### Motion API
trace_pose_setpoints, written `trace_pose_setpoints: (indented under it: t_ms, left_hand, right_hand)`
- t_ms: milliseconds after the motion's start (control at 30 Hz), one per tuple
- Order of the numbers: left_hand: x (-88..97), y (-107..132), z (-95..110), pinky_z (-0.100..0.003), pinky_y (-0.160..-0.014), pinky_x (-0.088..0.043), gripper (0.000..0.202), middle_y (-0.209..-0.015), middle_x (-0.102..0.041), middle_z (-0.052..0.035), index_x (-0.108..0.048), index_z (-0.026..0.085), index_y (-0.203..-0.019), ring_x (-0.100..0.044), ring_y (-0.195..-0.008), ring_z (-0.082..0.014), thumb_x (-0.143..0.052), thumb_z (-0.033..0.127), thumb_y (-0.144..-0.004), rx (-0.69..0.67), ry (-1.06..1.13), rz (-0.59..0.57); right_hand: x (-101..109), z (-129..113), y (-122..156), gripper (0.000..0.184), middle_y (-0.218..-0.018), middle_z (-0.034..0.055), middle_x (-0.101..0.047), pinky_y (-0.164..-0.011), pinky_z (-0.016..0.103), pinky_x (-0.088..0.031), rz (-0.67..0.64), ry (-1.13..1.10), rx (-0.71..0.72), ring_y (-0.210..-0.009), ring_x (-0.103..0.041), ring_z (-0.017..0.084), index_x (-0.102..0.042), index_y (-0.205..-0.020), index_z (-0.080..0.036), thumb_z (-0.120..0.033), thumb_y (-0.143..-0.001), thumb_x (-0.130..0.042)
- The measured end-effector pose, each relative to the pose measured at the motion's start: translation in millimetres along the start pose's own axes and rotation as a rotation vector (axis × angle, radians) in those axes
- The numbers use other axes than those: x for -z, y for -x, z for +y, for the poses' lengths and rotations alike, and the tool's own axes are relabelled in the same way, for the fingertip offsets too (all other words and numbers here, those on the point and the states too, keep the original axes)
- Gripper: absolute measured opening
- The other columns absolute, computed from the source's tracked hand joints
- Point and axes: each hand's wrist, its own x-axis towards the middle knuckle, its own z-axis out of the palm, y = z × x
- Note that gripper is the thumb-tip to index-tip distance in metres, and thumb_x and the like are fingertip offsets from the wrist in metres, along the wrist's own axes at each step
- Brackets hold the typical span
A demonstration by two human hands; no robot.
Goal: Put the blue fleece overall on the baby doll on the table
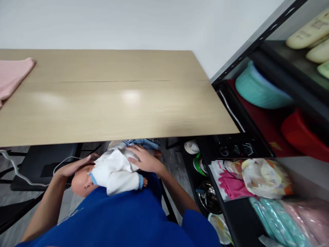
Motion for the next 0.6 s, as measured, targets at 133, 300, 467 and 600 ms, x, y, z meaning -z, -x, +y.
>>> trace_pose_setpoints:
  t_ms: [133,300,467,600]
  left_hand:
    - [8.9,19,-6,-0.056,-0.123,-0.059,0.097,-0.156,-0.075,-0.019,-0.062,0.029,-0.148,-0.07,-0.149,-0.0482,-0.072,0.103,-0.086,-0.059,0.208,-0.173]
    - [7.2,39,2,-0.06,-0.125,-0.057,0.128,-0.173,-0.056,-0.0242,-0.05,0.021,-0.168,-0.053,-0.162,-0.0605,-0.097,0.086,-0.068,-0.226,0.078,-0.209]
    - [-6.6,67,28,-0.055,-0.117,-0.063,0.104,-0.158,-0.068,-0.0194,-0.062,0.024,-0.165,-0.067,-0.146,-0.0517,-0.105,0.055,-0.075,-0.282,-0.104,-0.171]
    - [-20.2,81,55,-0.054,-0.112,-0.064,0.064,-0.131,-0.084,-0.0109,-0.087,0.03,-0.125,-0.075,-0.126,-0.045,-0.108,0.052,-0.068,-0.233,-0.131,0.01]
  right_hand:
    - [-7,-7,30,0.07,-0.191,0.0134,-0.048,-0.151,0.056,-0.031,-0.042,-0.149,-0.021,-0.18,-0.043,0.035,-0.06,-0.177,-0.029,-0.066,-0.118,-0.064]
    - [-3,0,47,0.078,-0.184,0.0129,-0.059,-0.147,0.046,-0.037,0.063,-0.32,-0.041,-0.175,-0.052,0.036,-0.06,-0.178,-0.026,-0.072,-0.116,-0.062]
    - [6,-11,65,0.082,-0.191,0.0123,-0.05,-0.149,0.047,-0.034,-0.008,-0.462,-0.051,-0.178,-0.048,0.036,-0.052,-0.184,-0.026,-0.066,-0.114,-0.071]
    - [13,-33,71,0.082,-0.195,0.0114,-0.042,-0.15,0.055,-0.03,-0.101,-0.491,0.021,-0.181,-0.042,0.036,-0.044,-0.188,-0.032,-0.058,-0.116,-0.072]
